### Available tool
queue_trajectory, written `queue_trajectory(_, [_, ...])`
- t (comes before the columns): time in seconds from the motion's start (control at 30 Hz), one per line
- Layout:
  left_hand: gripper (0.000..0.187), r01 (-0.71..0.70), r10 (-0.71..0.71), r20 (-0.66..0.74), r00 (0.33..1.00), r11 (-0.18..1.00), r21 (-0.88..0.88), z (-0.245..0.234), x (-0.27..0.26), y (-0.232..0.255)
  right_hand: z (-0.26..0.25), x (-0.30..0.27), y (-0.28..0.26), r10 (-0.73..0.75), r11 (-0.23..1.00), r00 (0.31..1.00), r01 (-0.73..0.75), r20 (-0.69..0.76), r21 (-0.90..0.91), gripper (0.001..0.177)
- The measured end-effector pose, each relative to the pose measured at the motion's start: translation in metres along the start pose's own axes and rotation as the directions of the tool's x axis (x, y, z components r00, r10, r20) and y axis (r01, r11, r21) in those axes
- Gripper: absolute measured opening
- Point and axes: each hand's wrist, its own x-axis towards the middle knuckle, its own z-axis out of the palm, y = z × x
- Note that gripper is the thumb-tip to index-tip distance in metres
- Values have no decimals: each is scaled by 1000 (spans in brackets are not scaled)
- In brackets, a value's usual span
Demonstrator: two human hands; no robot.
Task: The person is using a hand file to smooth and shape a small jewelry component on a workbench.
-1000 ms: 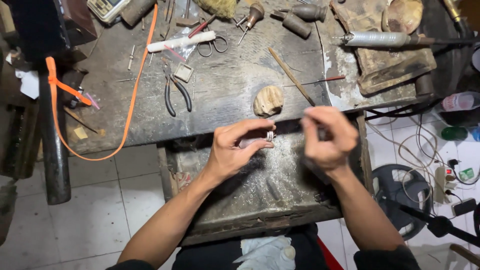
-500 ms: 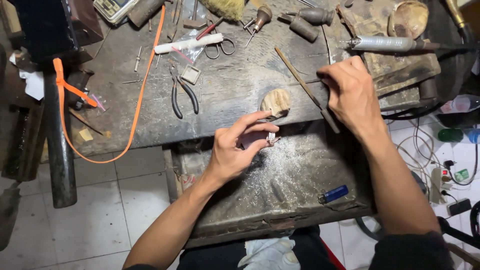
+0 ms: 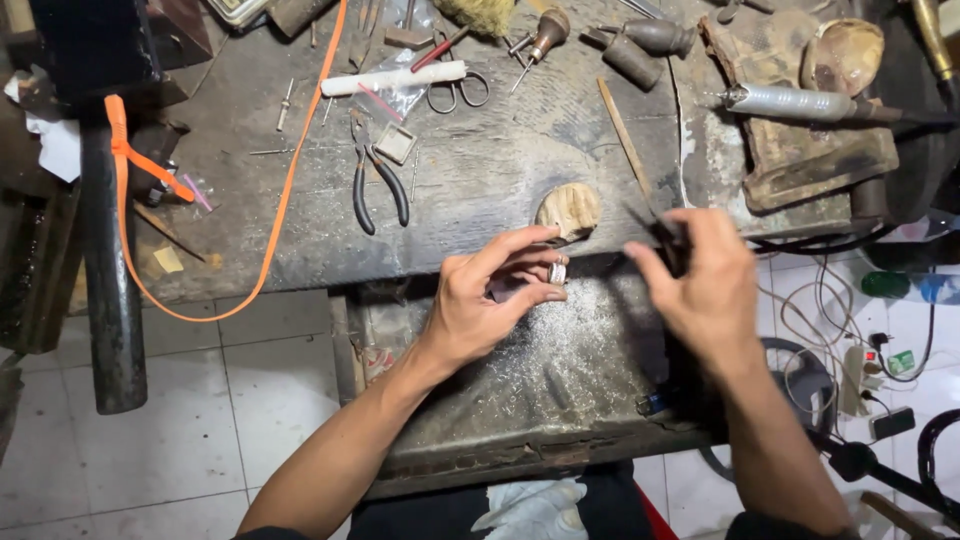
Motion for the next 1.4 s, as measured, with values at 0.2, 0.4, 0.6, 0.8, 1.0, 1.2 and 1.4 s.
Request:
queue_trajectory(0.2, [29,-48,45,22,999,985,164,-1,3,5,-19,10,-4,24,998,982,-35,-190,-59,36])
queue_trajectory(0.4, [15,59,-59,-7,998,997,40,3,4,2,-11,-16,-46,4,985,987,23,-161,171,20])
queue_trajectory(0.6, [34,104,-103,51,993,995,-4,8,51,4,-19,-26,-87,126,952,972,-62,-200,299,30])
queue_trajectory(0.8, [42,213,-164,264,950,963,-166,12,79,-20,2,-49,-57,332,838,942,-274,-42,471,25])
queue_trajectory(1.0, [34,202,-145,329,933,968,-147,7,82,-18,-1,-38,-64,246,857,965,-173,-92,486,24])
queue_trajectory(1.2, [20,129,-86,379,922,988,-90,8,88,-15,-7,-20,-77,209,892,966,-125,-151,434,28])
queue_trajectory(1.4, [14,187,-125,372,920,973,-135,7,87,-37,0,-14,-78,177,898,966,-79,-190,433,20])
